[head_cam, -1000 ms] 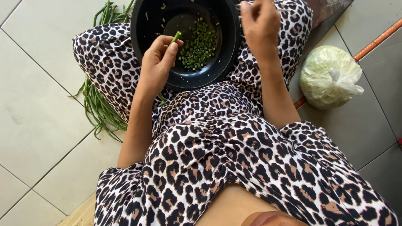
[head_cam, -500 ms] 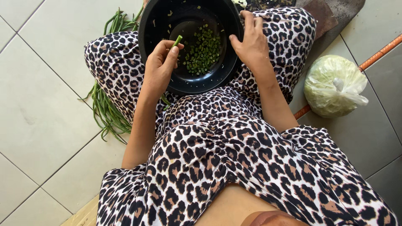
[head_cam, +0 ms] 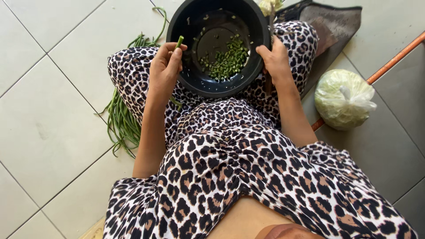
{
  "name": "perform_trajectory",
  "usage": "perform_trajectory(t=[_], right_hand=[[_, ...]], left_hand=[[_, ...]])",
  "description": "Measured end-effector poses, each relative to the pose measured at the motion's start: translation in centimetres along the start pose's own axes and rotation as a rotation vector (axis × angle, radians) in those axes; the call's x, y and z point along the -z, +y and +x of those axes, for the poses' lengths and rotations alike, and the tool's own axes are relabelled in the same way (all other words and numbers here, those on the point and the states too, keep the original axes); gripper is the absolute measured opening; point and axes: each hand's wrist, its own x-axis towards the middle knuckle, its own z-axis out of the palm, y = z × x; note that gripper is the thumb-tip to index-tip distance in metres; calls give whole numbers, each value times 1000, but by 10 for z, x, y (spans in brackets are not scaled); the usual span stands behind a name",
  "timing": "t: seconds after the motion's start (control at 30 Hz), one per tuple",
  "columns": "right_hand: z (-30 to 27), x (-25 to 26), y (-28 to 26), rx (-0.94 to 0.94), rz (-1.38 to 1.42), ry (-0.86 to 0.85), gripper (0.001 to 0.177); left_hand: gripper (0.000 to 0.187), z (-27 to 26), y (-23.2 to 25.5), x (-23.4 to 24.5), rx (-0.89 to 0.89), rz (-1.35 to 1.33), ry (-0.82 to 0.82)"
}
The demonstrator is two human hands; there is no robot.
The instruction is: The person sits on the floor and cuts long beans into small pieces using a knife, dropping the pieces into a black bowl held between their legs.
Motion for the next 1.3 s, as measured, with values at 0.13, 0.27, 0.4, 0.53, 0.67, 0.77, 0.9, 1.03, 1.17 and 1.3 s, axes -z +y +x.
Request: perform_trajectory(t=[0.13, 0.27, 0.4, 0.53, 0.67, 0.77, 0.9, 1.03, 1.17, 1.3], right_hand=[[-34, 7, -15, -118, 271, 56, 18], [-44, -1, -24, -103, 311, -32, 17], [-40, -6, -28, -133, 317, -75, 24], [-37, -7, -25, -144, 349, -95, 19], [-39, -10, -23, -137, 408, -113, 15], [-41, -19, -26, -163, 471, -137, 14], [-44, -30, -32, -171, 442, -151, 16], [-47, -34, -41, -147, 468, -195, 17], [-51, -31, -47, -128, 488, -173, 17], [-54, -24, -51, -109, 521, -151, 17]], left_hand=[[24, -1, 18, -2, -82, 64, 19], [23, 1, 23, -3, -188, 40, 7], [23, -1, 22, 0, -36, 24, 47], [23, -3, 20, 3, -33, -21, 49], [24, -3, 24, 8, -73, 4, 65], [24, -4, 31, 14, -93, 6, 95], [24, -10, 36, 24, -109, 30, 145], [23, -13, 42, 30, -174, 3, 155], [25, -16, 54, 29, -175, 6, 152], [26, -20, 60, 23, -158, -19, 136]])
